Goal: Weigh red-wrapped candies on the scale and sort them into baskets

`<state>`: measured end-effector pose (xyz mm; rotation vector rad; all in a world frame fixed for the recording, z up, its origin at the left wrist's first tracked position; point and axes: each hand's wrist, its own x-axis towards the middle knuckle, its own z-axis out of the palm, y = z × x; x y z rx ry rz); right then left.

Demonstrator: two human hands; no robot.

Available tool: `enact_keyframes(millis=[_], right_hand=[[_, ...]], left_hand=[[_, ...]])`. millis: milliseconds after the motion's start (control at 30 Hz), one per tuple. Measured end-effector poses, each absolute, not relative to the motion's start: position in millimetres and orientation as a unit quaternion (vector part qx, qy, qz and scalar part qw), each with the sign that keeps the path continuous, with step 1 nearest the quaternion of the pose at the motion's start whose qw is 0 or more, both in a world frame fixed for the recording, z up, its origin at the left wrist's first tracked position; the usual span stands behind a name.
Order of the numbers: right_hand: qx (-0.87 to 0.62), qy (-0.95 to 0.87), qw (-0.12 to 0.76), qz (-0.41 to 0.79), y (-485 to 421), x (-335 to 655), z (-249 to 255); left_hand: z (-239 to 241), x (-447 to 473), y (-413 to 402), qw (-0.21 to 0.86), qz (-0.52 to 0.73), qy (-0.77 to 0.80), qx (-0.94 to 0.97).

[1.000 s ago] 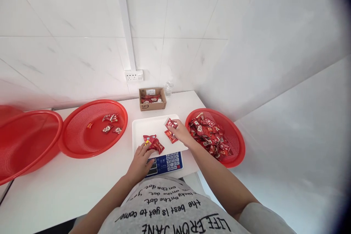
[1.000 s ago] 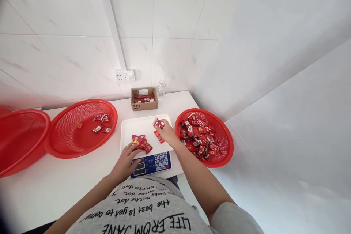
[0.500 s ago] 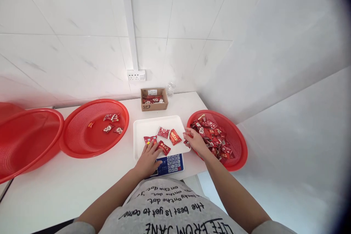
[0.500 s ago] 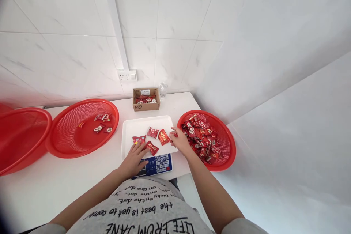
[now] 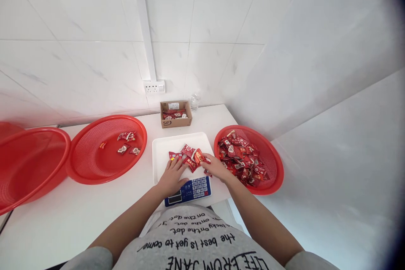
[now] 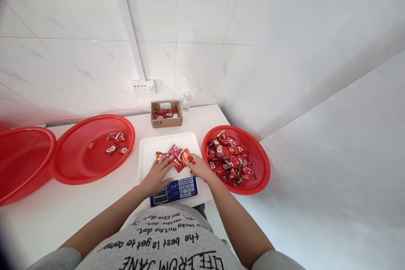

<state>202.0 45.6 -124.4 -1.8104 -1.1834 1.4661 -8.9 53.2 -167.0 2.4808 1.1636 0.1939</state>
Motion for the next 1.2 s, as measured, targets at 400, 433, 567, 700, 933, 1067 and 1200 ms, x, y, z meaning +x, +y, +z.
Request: enact_keyframes(millis=[400, 433, 567, 700, 933, 1067, 1200], right_hand=[[-0.660, -0.421, 0.331, 0.528, 40, 208, -126], [-0.675, -0.409, 0.360, 0.498, 40, 217, -127], [-0.741, -0.411, 0.421, 0.324, 36, 258, -142], [-0.778, -0.505, 0.319, 0.196, 23, 282, -174], [-0.782, -0.531, 0.268, 0.185, 8, 280, -207], [-0.783, -0.537, 0.246, 0.194, 9, 278, -204], [-0.781, -0.547, 0.236, 0.190, 8, 278, -204]], left_hand=[[-178, -20, 42, 0.184, 0.093, 0.456, 0.866], [-178, -17, 44, 0.180, 0.097, 0.460, 0.864], [-171, 2, 55, 0.165, 0.115, 0.481, 0.853], [-168, 30, 70, 0.171, 0.086, 0.514, 0.836], [-182, 44, 85, 0.141, 0.073, 0.500, 0.852], [-182, 28, 94, 0.131, 0.065, 0.430, 0.891], [-172, 5, 110, 0.161, 0.046, 0.310, 0.936]])
